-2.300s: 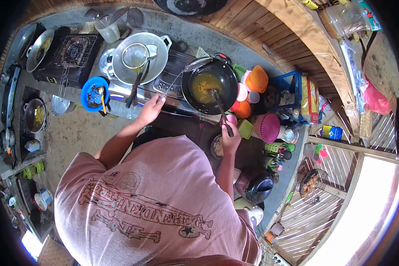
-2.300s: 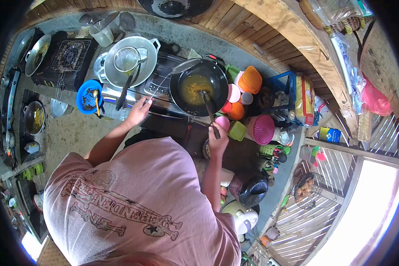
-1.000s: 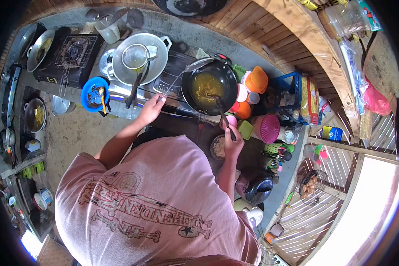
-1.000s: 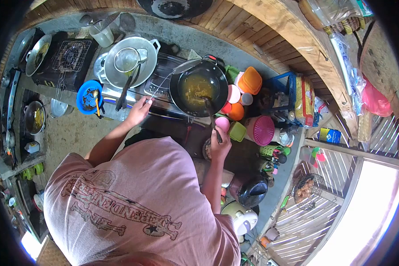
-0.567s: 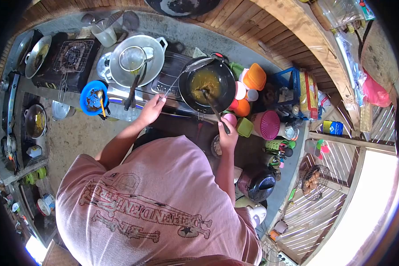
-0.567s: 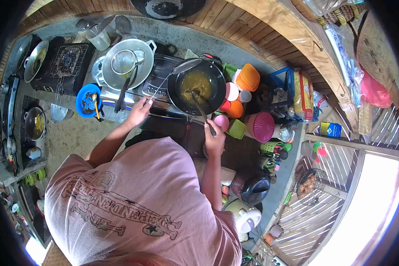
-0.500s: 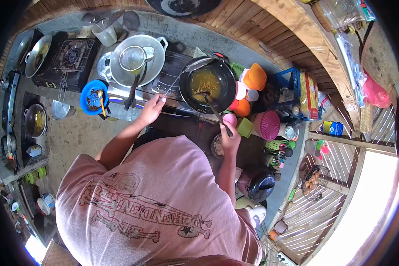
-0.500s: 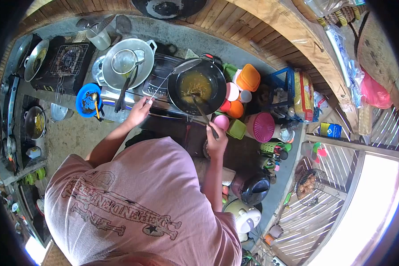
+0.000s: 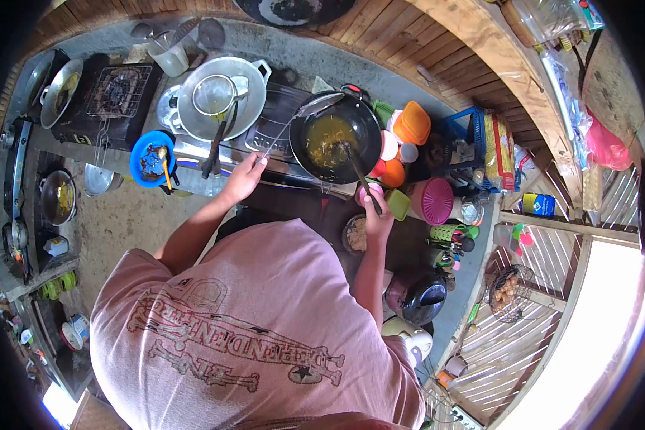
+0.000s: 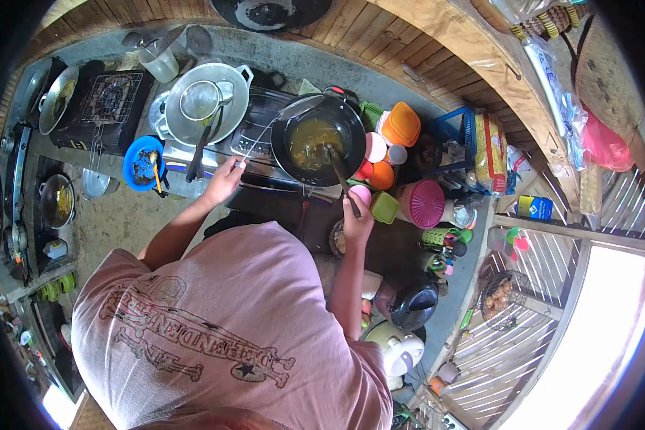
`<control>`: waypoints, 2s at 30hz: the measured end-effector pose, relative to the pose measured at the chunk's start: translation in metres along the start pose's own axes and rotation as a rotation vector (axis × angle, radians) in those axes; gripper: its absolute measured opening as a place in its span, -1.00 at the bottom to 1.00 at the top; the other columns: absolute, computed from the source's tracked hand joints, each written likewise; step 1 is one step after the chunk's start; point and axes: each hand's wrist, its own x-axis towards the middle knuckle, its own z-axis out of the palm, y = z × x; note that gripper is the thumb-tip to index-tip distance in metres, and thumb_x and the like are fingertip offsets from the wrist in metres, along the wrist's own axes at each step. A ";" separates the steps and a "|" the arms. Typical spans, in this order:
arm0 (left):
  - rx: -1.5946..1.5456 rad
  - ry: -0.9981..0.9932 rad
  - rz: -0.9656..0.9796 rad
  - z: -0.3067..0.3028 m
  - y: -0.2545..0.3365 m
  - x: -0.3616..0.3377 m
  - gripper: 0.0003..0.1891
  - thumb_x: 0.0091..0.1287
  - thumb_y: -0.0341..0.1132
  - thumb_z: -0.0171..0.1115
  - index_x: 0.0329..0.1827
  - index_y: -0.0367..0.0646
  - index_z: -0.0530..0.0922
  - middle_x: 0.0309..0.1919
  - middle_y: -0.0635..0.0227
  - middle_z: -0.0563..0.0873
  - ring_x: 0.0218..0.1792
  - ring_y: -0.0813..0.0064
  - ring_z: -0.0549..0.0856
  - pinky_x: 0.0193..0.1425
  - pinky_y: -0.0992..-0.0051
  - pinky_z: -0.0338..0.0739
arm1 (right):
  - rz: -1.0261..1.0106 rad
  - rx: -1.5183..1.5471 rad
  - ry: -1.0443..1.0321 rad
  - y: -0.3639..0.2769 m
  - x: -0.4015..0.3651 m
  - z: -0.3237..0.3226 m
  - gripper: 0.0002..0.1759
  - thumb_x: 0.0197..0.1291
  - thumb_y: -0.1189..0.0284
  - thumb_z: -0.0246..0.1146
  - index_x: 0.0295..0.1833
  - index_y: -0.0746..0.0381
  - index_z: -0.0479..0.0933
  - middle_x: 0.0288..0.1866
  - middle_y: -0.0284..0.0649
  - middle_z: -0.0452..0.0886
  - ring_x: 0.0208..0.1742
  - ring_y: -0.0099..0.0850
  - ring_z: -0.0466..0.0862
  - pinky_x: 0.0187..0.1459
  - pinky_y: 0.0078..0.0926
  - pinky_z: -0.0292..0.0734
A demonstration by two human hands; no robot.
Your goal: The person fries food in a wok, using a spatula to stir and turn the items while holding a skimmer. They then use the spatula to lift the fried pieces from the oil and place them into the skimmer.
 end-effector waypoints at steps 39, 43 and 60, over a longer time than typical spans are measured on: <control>-0.095 -0.029 -0.019 0.003 0.000 0.002 -0.64 0.70 -0.04 0.02 0.26 -0.12 0.51 -0.55 0.59 0.31 -0.62 0.71 0.32 -0.54 0.57 0.22 | 0.195 0.320 0.505 -0.007 -0.007 -0.023 -0.71 0.54 0.33 0.29 0.00 0.39 0.66 -0.25 -0.31 0.77 -0.25 -0.62 0.59 -0.10 -0.58 0.45; -0.134 -0.035 -0.030 0.003 0.006 0.000 -0.65 0.67 -0.02 0.09 0.19 -0.11 0.55 -0.53 0.61 0.40 -0.60 0.73 0.38 -0.54 0.57 0.25 | 0.208 0.288 0.525 -0.001 -0.007 -0.028 -0.69 0.58 0.31 0.24 -0.08 0.38 0.65 -0.35 -0.30 0.73 -0.35 -0.60 0.58 -0.24 -0.57 0.43; -0.192 -0.077 -0.054 0.002 0.002 0.006 -0.68 0.72 -0.13 -0.02 0.26 -0.18 0.49 -0.54 0.56 0.31 -0.62 0.69 0.25 -0.51 0.56 0.23 | 0.198 0.162 0.266 0.016 -0.008 0.018 -0.67 0.50 0.27 0.31 -0.01 0.37 0.74 -0.31 -0.19 0.82 -0.24 -0.53 0.74 -0.03 -0.52 0.58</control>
